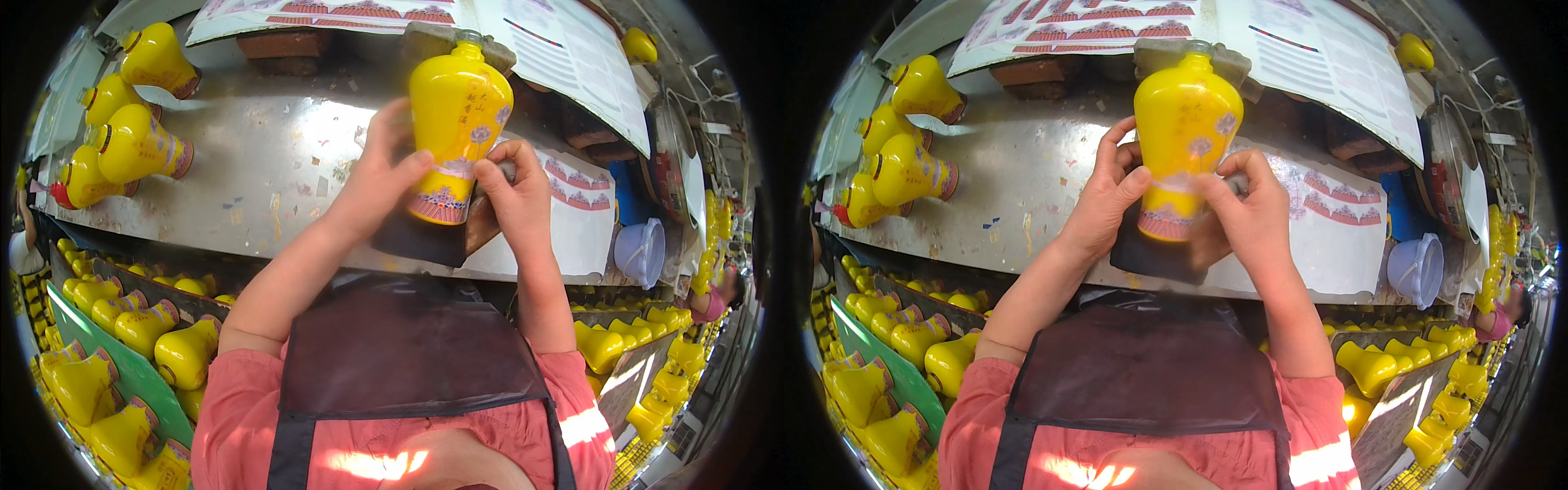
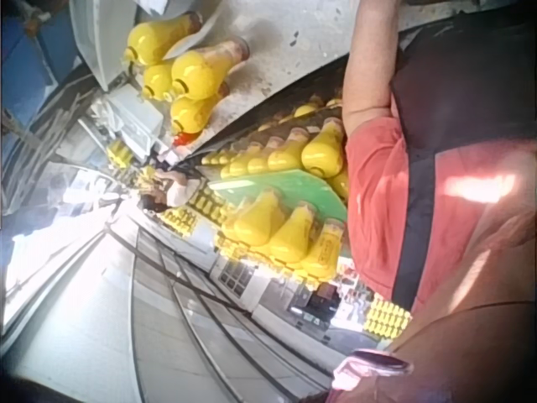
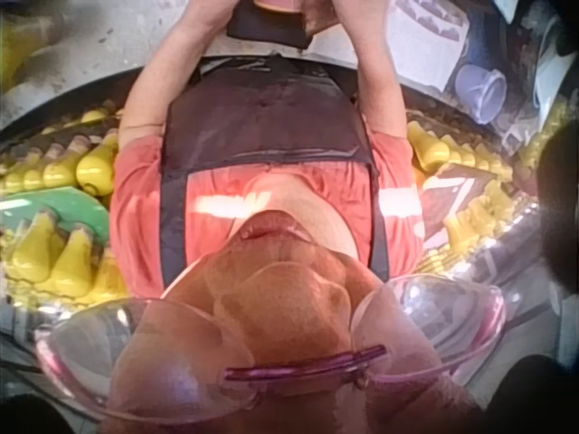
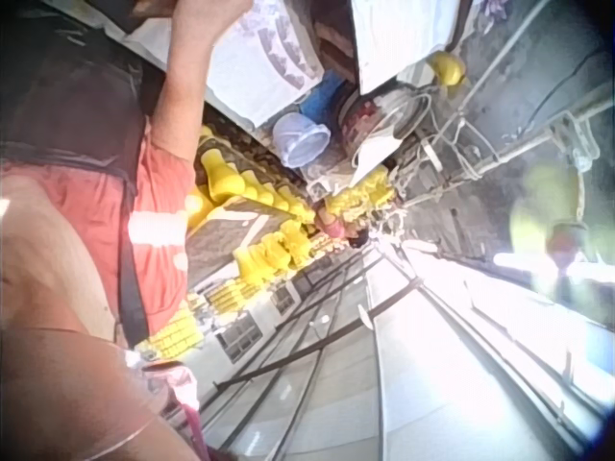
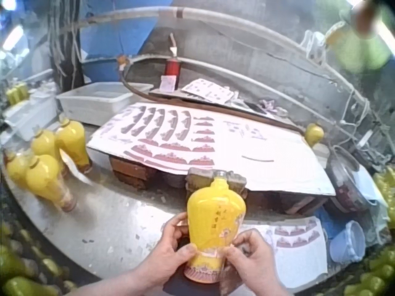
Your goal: The person applies decorative stickers to a yellow ceramic vase, smoothing each sticker with a small tool and rotating the vase to cover different sides. The person then places a cap on the vase's neck.
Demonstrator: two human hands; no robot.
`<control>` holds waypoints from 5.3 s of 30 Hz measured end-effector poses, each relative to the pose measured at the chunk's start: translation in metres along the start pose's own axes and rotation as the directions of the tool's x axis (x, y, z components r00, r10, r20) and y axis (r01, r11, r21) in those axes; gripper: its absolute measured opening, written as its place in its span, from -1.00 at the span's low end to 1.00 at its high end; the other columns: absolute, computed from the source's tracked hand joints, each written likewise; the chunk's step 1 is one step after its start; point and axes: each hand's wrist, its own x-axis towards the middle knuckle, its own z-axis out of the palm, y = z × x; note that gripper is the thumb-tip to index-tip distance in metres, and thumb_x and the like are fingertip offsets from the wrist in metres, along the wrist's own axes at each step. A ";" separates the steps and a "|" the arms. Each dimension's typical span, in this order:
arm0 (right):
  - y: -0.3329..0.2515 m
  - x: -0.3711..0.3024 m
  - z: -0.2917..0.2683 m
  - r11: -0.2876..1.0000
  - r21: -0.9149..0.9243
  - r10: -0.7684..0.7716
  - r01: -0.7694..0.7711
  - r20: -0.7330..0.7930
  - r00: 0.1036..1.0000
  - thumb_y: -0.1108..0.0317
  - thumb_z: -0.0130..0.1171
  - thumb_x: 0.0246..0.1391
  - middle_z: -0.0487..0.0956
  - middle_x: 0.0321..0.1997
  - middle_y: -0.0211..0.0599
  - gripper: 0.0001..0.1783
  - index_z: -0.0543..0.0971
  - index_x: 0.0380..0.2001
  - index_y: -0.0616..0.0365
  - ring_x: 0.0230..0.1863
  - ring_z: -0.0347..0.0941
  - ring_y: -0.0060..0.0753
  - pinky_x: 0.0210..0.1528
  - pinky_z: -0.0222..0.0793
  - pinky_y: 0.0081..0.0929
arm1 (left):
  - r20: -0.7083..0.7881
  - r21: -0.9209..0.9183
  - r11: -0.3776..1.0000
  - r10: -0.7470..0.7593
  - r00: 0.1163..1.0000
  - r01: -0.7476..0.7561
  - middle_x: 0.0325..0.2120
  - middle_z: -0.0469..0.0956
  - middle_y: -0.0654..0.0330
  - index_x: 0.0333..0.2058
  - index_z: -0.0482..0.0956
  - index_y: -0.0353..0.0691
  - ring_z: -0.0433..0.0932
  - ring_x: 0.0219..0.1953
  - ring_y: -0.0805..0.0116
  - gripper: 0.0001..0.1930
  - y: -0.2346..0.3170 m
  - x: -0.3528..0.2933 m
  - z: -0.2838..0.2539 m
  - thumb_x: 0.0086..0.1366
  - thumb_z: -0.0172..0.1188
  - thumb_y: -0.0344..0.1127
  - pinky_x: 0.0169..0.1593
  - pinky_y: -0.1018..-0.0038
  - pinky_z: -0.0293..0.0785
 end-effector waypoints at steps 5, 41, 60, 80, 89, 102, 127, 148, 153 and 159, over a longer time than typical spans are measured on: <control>-0.001 0.007 -0.019 0.990 0.136 -0.026 0.027 -0.006 1.000 0.17 0.19 0.40 0.58 -0.41 -0.51 -0.71 0.66 -0.22 0.21 -0.39 0.46 -0.71 -0.32 0.39 -0.66 | -0.003 0.091 0.995 -0.031 1.000 0.032 0.19 0.40 -0.01 0.47 0.00 -0.10 0.38 0.27 0.20 -0.07 0.003 0.002 0.001 0.29 0.42 -0.22 0.38 0.22 0.27; -0.072 0.104 -0.031 0.729 -0.467 -0.560 0.500 0.012 0.828 0.33 0.32 0.13 0.73 -0.23 -0.06 -0.70 0.69 -0.09 0.21 -0.28 0.68 -0.12 -0.15 0.58 -0.36 | -0.039 0.776 0.577 0.448 0.893 -0.255 -0.04 0.51 -0.02 -0.06 0.60 -0.31 0.52 0.06 -0.02 -0.52 0.057 0.078 0.049 0.15 0.39 -0.09 0.16 0.17 0.45; -0.029 -0.003 -0.010 0.322 -0.390 -0.858 0.863 0.265 0.440 0.51 0.41 -0.05 0.71 -0.23 -0.20 -0.72 0.69 -0.20 0.08 -0.20 0.67 -0.15 -0.21 0.63 -0.33 | -0.093 0.652 0.715 0.404 0.910 -0.251 -0.13 0.55 0.20 -0.12 0.63 -0.38 0.52 -0.14 0.50 -0.68 0.049 0.091 0.040 0.39 0.26 -0.19 -0.01 0.50 0.48; -0.037 -0.041 -0.005 0.466 -0.605 -0.791 0.646 0.041 0.610 0.68 0.47 -0.12 0.73 -0.21 -0.18 -0.58 0.74 -0.14 0.12 -0.28 0.66 -0.24 -0.21 0.56 -0.44 | -0.034 0.502 0.843 0.242 0.970 -0.193 0.10 0.38 0.04 0.39 0.13 -0.26 0.46 0.00 0.32 -0.25 0.008 0.002 0.003 0.41 0.27 -0.06 0.11 0.37 0.45; -0.015 -0.041 0.004 0.750 -0.409 -0.648 0.520 -0.294 0.703 0.64 0.48 -0.01 0.78 -0.25 -0.33 -0.70 0.74 -0.18 0.14 -0.38 0.61 -0.49 -0.29 0.46 -0.60 | 0.024 0.258 0.960 0.103 0.994 -0.106 0.12 0.36 0.11 0.38 0.12 -0.19 0.46 -0.04 0.43 -0.19 0.011 0.001 -0.001 0.26 0.41 -0.33 0.06 0.46 0.44; -0.013 -0.041 0.012 0.842 -0.278 -0.536 0.463 -0.316 0.783 0.65 0.44 0.04 0.75 -0.24 -0.23 -0.71 0.73 -0.13 0.24 -0.24 0.68 -0.48 -0.11 0.58 -0.56 | 0.112 0.148 0.987 -0.081 0.990 0.064 0.26 0.35 -0.04 0.45 -0.04 -0.23 0.46 0.25 0.18 0.01 0.020 0.017 -0.010 0.16 0.44 -0.40 0.34 0.25 0.37; -0.059 -0.028 0.001 0.312 -0.809 -0.710 0.498 0.149 0.688 0.48 0.45 0.05 0.63 -0.43 -0.24 -0.63 0.68 -0.04 0.07 -0.53 0.54 -0.21 -0.47 0.45 -0.33 | 0.048 0.122 0.991 -0.060 0.997 0.054 0.05 0.39 0.16 0.48 0.09 -0.18 0.49 -0.12 0.53 -0.08 0.035 0.001 0.004 0.19 0.37 -0.55 0.09 0.52 0.48; -0.041 0.021 -0.015 0.397 -0.691 -0.862 0.605 -0.055 0.503 0.53 0.45 -0.02 0.60 -0.37 -0.30 -0.63 0.71 -0.09 0.02 -0.48 0.53 -0.26 -0.44 0.45 -0.39 | -0.065 0.128 0.992 0.001 0.998 0.007 0.08 0.50 0.13 0.40 0.23 -0.19 0.51 0.09 0.39 -0.42 0.027 0.011 0.006 0.44 0.10 -0.40 0.19 0.40 0.42; -0.038 0.005 -0.007 0.300 -0.577 -0.858 0.760 0.186 0.479 0.60 0.38 -0.10 0.69 -0.34 -0.33 -0.60 0.75 -0.16 -0.05 -0.38 0.62 -0.26 -0.38 0.52 -0.40 | -0.124 0.116 0.993 0.044 0.991 -0.030 0.17 0.43 0.13 0.41 0.19 -0.13 0.45 0.17 0.35 -0.46 0.039 0.023 0.017 0.55 0.06 -0.22 0.18 0.41 0.41; -0.034 0.022 -0.010 0.405 -0.540 -0.857 0.738 0.056 0.512 0.51 0.40 -0.17 0.63 -0.39 -0.36 -0.55 0.70 -0.11 -0.06 -0.43 0.55 -0.30 -0.37 0.49 -0.34 | -0.021 0.035 0.999 -0.016 1.000 0.017 0.24 0.38 0.15 0.49 -0.01 0.02 0.37 0.29 0.31 -0.41 0.048 0.034 0.043 0.62 -0.03 -0.11 0.32 0.34 0.33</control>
